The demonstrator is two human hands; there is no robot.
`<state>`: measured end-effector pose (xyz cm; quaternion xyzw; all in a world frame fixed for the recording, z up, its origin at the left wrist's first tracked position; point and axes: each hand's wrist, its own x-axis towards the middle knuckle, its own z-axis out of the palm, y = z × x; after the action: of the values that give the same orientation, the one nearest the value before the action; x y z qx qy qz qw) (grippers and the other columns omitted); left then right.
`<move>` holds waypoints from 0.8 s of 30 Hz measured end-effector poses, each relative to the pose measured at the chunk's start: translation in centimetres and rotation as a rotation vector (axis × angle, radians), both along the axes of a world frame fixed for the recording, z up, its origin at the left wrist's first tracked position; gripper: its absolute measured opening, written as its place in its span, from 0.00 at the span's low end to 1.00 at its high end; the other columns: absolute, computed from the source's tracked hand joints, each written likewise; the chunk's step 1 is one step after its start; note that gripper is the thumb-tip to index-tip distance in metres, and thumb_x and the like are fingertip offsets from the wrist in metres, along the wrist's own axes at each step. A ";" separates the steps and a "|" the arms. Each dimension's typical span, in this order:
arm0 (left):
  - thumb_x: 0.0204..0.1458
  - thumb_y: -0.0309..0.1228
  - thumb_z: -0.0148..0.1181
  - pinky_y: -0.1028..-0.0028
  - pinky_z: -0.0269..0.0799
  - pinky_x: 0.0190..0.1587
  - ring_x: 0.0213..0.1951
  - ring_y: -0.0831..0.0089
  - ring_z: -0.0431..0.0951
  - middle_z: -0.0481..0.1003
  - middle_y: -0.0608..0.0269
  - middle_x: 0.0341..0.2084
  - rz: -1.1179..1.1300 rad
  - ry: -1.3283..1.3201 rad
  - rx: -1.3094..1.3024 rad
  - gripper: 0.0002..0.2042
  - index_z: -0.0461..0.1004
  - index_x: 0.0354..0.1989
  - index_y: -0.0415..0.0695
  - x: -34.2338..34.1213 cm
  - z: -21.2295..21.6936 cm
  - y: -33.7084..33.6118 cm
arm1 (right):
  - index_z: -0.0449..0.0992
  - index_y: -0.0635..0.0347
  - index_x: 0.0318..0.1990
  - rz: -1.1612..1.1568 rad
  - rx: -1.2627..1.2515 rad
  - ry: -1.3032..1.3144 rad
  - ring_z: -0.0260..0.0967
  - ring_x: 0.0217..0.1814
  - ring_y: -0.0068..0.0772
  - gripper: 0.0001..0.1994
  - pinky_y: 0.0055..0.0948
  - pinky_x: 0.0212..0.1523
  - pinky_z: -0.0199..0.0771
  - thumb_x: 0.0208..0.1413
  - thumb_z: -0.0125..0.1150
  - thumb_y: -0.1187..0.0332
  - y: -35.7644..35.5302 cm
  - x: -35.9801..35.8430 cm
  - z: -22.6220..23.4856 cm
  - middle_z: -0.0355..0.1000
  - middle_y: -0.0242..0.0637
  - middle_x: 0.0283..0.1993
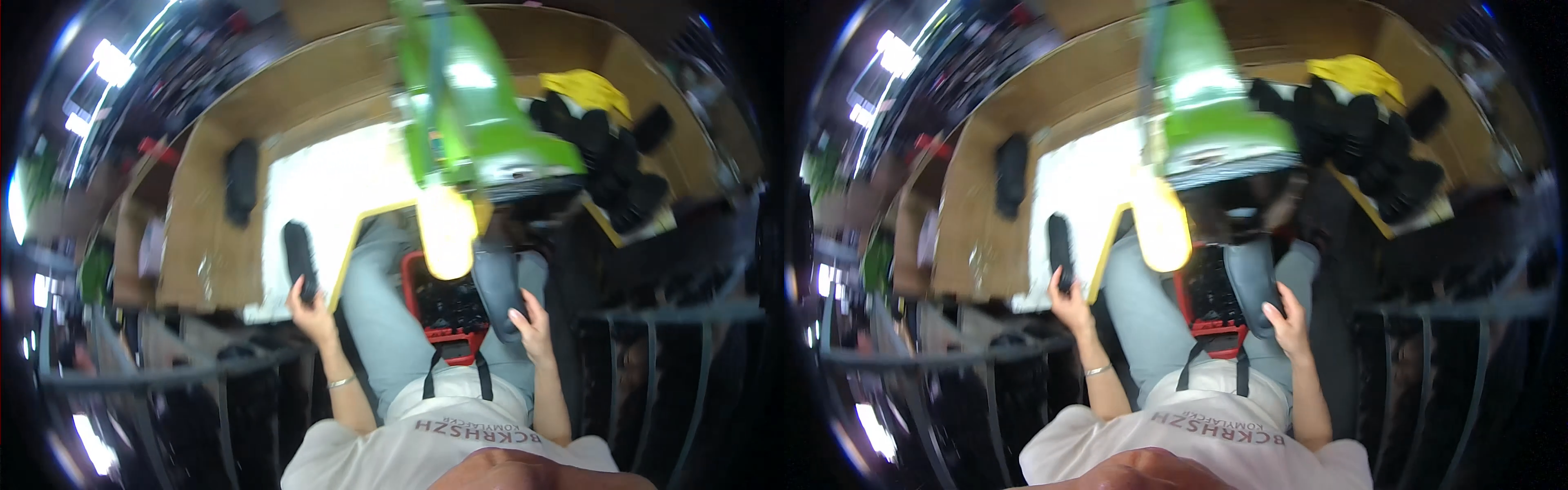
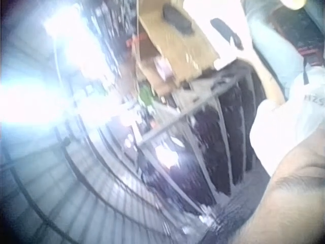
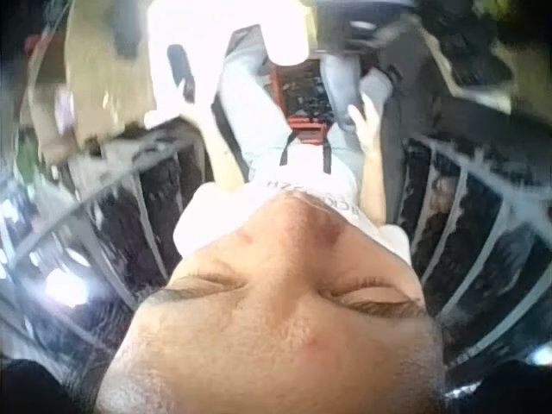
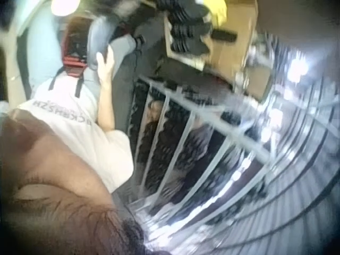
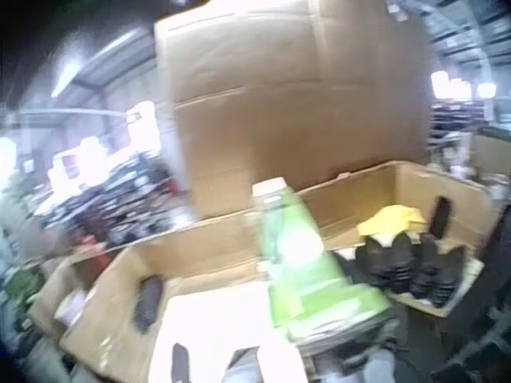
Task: The recorder uses an industrial machine to polish shoe soles and then organizes them onto a storage rack.
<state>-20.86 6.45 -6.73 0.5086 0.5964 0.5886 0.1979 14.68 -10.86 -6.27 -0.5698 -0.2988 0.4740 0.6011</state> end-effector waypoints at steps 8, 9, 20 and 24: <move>0.51 0.17 0.57 0.70 0.73 0.49 0.41 0.68 0.75 0.70 0.55 0.40 -0.003 -0.429 0.140 0.14 0.65 0.46 0.34 -0.7 3.0 -1.9 | 0.61 0.70 0.57 0.316 0.029 0.193 0.65 0.52 0.25 0.21 0.24 0.54 0.62 0.56 0.52 0.74 4.5 -6.5 -0.7 0.68 0.39 0.51; 0.49 0.16 0.58 0.70 0.74 0.46 0.39 0.67 0.75 0.70 0.53 0.40 -0.065 -0.560 0.187 0.15 0.65 0.45 0.34 -0.9 3.2 -1.9 | 0.61 0.70 0.57 0.350 0.069 0.203 0.65 0.52 0.24 0.21 0.24 0.55 0.62 0.56 0.53 0.74 5.5 -7.1 -0.8 0.68 0.39 0.51; 0.52 0.14 0.52 0.65 0.67 0.58 0.48 0.62 0.71 0.68 0.49 0.46 -0.051 -0.533 0.283 0.13 0.65 0.46 0.33 -2.5 2.8 -1.3 | 0.65 0.67 0.55 0.295 0.005 0.344 0.65 0.51 0.23 0.20 0.25 0.53 0.64 0.54 0.56 0.72 6.0 -5.4 -3.4 0.69 0.36 0.49; 0.51 0.13 0.51 0.66 0.67 0.58 0.50 0.62 0.69 0.62 0.51 0.53 -0.148 -0.449 0.319 0.13 0.64 0.46 0.31 0.7 3.0 -0.3 | 0.63 0.68 0.56 0.231 0.027 0.346 0.67 0.48 0.22 0.22 0.23 0.48 0.67 0.55 0.56 0.70 3.4 -4.0 -3.5 0.69 0.37 0.49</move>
<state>-20.16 6.19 -3.70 0.4324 0.3986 0.7569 0.2852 10.63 -7.48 -9.80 -0.4336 -0.2607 0.6265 0.5929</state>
